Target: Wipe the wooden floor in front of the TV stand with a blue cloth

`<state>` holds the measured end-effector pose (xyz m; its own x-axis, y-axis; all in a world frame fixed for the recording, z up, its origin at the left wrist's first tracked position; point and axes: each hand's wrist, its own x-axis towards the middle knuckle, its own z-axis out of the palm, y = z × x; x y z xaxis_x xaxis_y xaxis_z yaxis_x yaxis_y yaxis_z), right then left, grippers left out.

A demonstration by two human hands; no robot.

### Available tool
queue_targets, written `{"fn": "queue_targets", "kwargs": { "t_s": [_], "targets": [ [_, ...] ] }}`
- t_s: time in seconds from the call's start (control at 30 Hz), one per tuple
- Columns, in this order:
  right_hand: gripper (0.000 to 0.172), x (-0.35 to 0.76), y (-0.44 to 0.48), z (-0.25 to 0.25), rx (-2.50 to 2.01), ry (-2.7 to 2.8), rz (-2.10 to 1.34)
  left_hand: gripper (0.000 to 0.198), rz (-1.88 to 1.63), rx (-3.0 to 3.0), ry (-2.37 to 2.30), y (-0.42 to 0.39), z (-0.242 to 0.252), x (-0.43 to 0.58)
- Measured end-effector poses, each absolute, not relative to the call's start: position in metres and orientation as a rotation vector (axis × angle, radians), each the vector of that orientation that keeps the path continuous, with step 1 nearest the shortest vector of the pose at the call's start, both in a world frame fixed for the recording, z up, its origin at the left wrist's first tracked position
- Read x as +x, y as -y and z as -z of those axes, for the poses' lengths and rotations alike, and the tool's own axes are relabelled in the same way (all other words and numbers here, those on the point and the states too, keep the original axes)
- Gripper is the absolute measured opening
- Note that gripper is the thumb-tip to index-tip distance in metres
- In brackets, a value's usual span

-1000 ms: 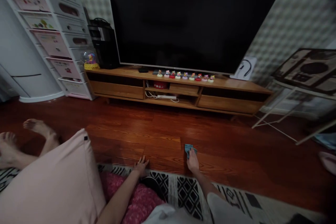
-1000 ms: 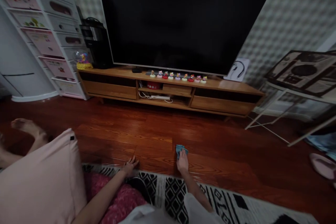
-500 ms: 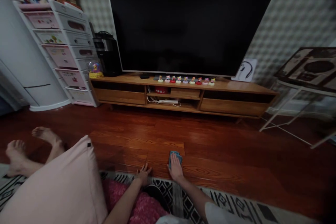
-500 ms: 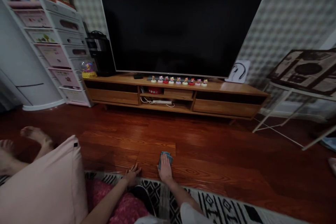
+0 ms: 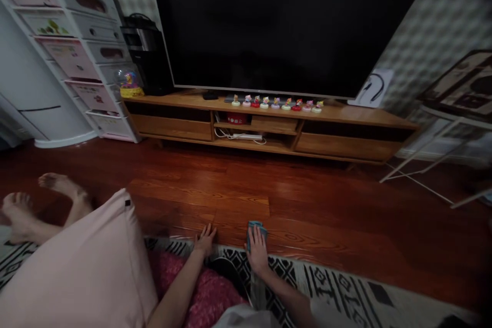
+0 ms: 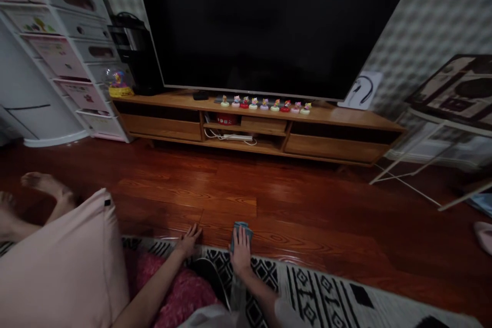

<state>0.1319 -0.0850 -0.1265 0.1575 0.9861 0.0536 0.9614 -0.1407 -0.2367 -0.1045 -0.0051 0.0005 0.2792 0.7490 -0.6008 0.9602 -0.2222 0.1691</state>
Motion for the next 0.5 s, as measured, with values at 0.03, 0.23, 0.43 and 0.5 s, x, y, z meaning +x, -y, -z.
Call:
{"fn": "queue_targets", "kwargs": {
  "t_s": [0.03, 0.23, 0.43, 0.5],
  "targets": [
    [0.064, 0.126, 0.083, 0.119, -2.149, 1.991, -0.198, 0.094, 0.545, 2.036, -1.524, 0.006, -0.002, -0.106],
    [0.061, 0.174, 0.039, 0.065, -2.379, 1.755, -0.244, 0.087, 0.519, 2.053, -1.578, 0.018, -0.013, -0.111],
    [0.067, 0.147, 0.046, 0.106, -2.519, 1.404, -0.065, 0.089, 0.554, 1.953, -1.568, 0.016, 0.001, -0.107],
    [0.067, 0.116, 0.057, 0.124, -2.390, 1.675, -0.109, 0.090, 0.537, 1.942, -1.554, 0.013, 0.005, -0.105]
  ]
}}
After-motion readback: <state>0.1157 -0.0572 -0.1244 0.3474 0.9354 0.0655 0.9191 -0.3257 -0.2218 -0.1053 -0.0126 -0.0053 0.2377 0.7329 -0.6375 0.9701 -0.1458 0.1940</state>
